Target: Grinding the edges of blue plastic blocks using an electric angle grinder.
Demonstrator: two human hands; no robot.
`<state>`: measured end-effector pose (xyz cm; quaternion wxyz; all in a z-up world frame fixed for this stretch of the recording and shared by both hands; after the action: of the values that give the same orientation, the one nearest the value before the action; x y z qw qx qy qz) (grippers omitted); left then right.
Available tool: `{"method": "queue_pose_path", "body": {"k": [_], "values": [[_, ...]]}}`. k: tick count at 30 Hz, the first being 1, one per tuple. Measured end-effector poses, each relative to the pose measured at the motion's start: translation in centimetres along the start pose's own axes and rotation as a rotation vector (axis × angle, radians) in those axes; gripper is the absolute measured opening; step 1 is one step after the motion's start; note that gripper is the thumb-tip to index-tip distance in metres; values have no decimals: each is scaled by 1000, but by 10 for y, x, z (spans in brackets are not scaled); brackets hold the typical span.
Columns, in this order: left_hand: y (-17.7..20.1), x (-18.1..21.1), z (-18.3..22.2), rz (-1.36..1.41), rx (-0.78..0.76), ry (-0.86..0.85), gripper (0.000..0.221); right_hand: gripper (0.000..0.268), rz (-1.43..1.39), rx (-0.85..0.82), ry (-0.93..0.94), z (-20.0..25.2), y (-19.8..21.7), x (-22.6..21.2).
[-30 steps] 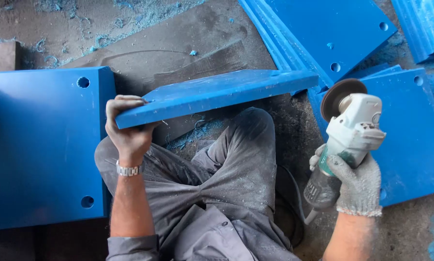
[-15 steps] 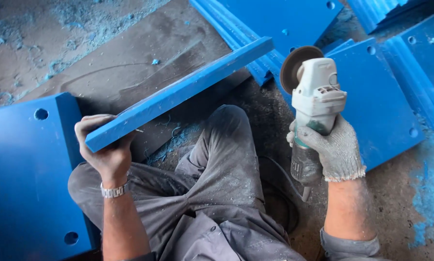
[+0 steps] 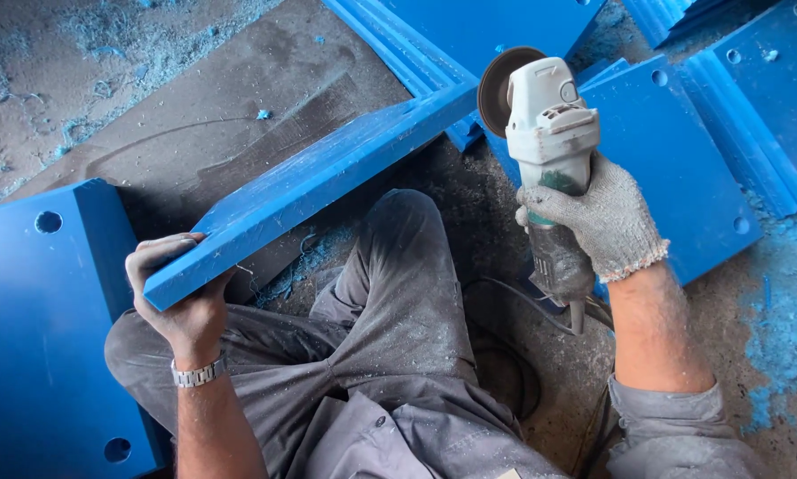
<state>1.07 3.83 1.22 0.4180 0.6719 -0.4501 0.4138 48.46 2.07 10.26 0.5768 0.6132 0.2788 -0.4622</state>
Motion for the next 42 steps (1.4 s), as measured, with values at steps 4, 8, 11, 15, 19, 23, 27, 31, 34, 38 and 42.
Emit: {"method": "queue_pose_path", "body": {"k": [4, 8, 11, 15, 19, 23, 27, 31, 34, 38, 42], "values": [[-2, 3, 2, -12, -8, 1, 53, 57, 204, -36, 20, -6, 2, 4], [-2, 3, 6, -3, -13, 20, 52, 62, -75, -14, 10, 5, -10, -8], [-3, 2, 7, 13, -17, 36, 52, 61, 19, -51, -26, 14, -23, -11], [-3, 5, 7, 16, -14, 38, 52, 69, 252, -147, 182, 31, -58, -45], [-4, 4, 9, 25, -8, 47, 48, 74, 389, -297, 128, 40, -87, -51], [-4, 5, 8, 19, 2, 50, 48, 71, 207, -266, 436, 34, -67, -52], [-5, 5, 8, 21, 10, 46, 45, 48, -223, -68, -69, 20, -35, -9], [-7, 8, 6, 37, 0, 39, 45, 51, -132, -17, -50, 24, -36, -15], [-6, 13, 6, 26, -8, 38, 47, 61, -35, -124, 96, 37, -76, -45], [-8, 10, 8, 22, -15, 40, 47, 73, 255, -231, 399, 47, -103, -75], [-6, 6, 10, 27, -15, 46, 46, 70, 198, -270, 144, 39, -84, -38]]}}
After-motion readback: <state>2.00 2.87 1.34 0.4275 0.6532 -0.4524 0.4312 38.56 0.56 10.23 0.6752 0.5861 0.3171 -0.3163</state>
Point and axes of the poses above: each hand's wrist, its own z-axis away from the middle knuckle, its own y-axis out of the back of the hand, x = y × z, the point moved 7 cm from there along -z, towards the middle knuckle, and after that the axes turned 11 degrees about y, right-handed, at the moved point
